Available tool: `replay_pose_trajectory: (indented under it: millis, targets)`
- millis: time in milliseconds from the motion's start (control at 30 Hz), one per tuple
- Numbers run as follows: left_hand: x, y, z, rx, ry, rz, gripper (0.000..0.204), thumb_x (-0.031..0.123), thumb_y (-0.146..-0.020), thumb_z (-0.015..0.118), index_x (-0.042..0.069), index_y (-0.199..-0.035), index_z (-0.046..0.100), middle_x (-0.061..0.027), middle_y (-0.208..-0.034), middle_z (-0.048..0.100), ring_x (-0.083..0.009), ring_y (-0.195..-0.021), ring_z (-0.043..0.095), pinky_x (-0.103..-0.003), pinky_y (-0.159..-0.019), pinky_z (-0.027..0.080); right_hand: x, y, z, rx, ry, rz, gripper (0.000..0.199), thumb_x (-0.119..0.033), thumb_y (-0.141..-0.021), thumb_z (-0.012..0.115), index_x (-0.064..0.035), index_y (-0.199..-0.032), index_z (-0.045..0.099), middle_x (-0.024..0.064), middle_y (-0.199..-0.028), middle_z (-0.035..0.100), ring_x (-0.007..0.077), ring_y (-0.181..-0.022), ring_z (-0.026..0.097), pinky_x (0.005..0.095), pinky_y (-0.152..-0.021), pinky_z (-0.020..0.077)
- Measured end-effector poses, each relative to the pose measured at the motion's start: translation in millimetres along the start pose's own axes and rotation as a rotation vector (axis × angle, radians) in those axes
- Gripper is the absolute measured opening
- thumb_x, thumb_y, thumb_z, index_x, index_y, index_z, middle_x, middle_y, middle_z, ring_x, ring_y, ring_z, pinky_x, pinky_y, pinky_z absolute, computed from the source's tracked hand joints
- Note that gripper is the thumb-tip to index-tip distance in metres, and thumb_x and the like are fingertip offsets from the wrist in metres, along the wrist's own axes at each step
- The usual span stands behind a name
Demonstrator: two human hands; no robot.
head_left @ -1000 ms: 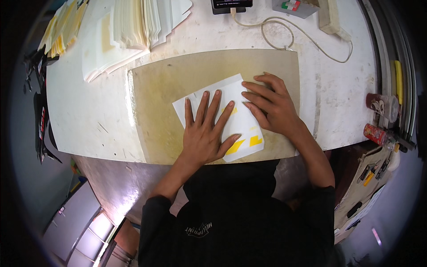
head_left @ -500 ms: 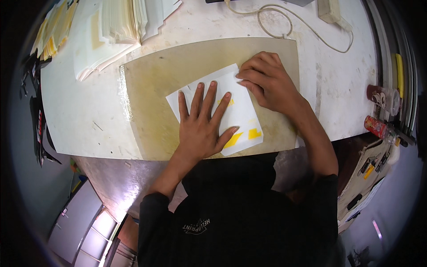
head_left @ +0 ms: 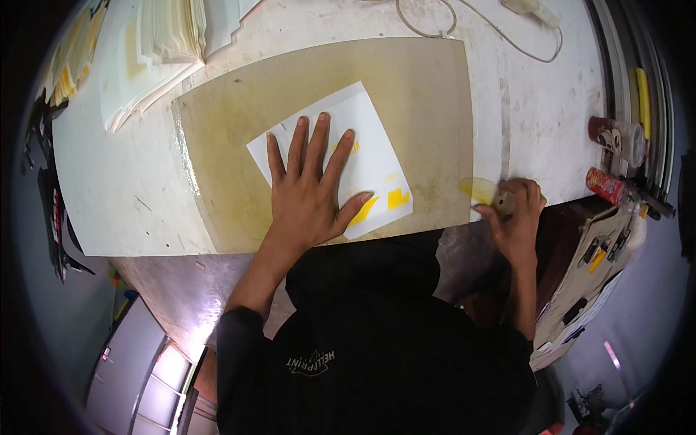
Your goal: The person peels yellow stickers from white backing sheets on a workbench, then flips and stacks the sheets. The person handles the sheets one at a time, smoothing and aligning them before stacking.
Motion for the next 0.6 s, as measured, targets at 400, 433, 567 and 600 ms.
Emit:
replay_pose_trajectory:
  millis: [400,433,567,600]
  targets:
    - [3.6,0.2,-3.8,0.037,0.004,-0.001,0.087,0.068,-0.085,0.059,0.014,-0.151,0.042,-0.0212,-0.159,0.028,-0.0410,-0.149,0.020,-0.062,-0.118,0.004,-91.2,-13.4,11.9,0.162,-0.397,-0.374,0.030,-0.007,-0.076,0.079,-0.0051,-0.104,0.069,0.0059,-0.085,0.063,0.0206,-0.074,0.058,0.0371,-0.077,0.0408]
    - [3.6,0.3,-4.2,0.045,0.000,0.000,0.087,0.068,-0.085,0.058,0.014,-0.150,0.042,-0.0212,-0.159,0.028,-0.0408,-0.149,0.020,-0.062,-0.118,0.004,-96.1,-13.9,14.2,0.157,-0.387,-0.382,0.030,-0.007,-0.077,0.079,-0.0053,-0.104,0.070,0.0055,-0.085,0.063,0.0204,-0.074,0.058,0.0370,-0.078,0.0406]
    - [3.1,0.8,-3.1,0.056,-0.014,0.003,0.087,0.070,-0.085,0.057,0.015,-0.150,0.043,-0.0211,-0.159,0.028,-0.0402,-0.149,0.020,-0.061,-0.118,0.003,-98.8,-12.5,24.4,0.161,-0.337,-0.391,0.029,-0.008,-0.077,0.079,-0.0058,-0.105,0.070,0.0043,-0.084,0.063,0.0197,-0.073,0.057,0.0370,-0.078,0.0396]
    - [2.7,1.3,-2.8,0.054,-0.018,0.002,0.087,0.070,-0.084,0.057,0.015,-0.150,0.043,-0.0211,-0.159,0.028,-0.0402,-0.149,0.020,-0.061,-0.118,0.003,-97.4,-13.3,25.4,0.169,-0.323,-0.389,0.029,-0.009,-0.077,0.079,-0.0059,-0.105,0.070,0.0040,-0.083,0.063,0.0196,-0.073,0.057,0.0370,-0.079,0.0394]
Point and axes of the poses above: each hand's wrist, its own y-axis away from the middle knuckle, its own z-axis out of the palm, x = y × z, the point moved 9 cm from there along -y, towards the middle knuckle
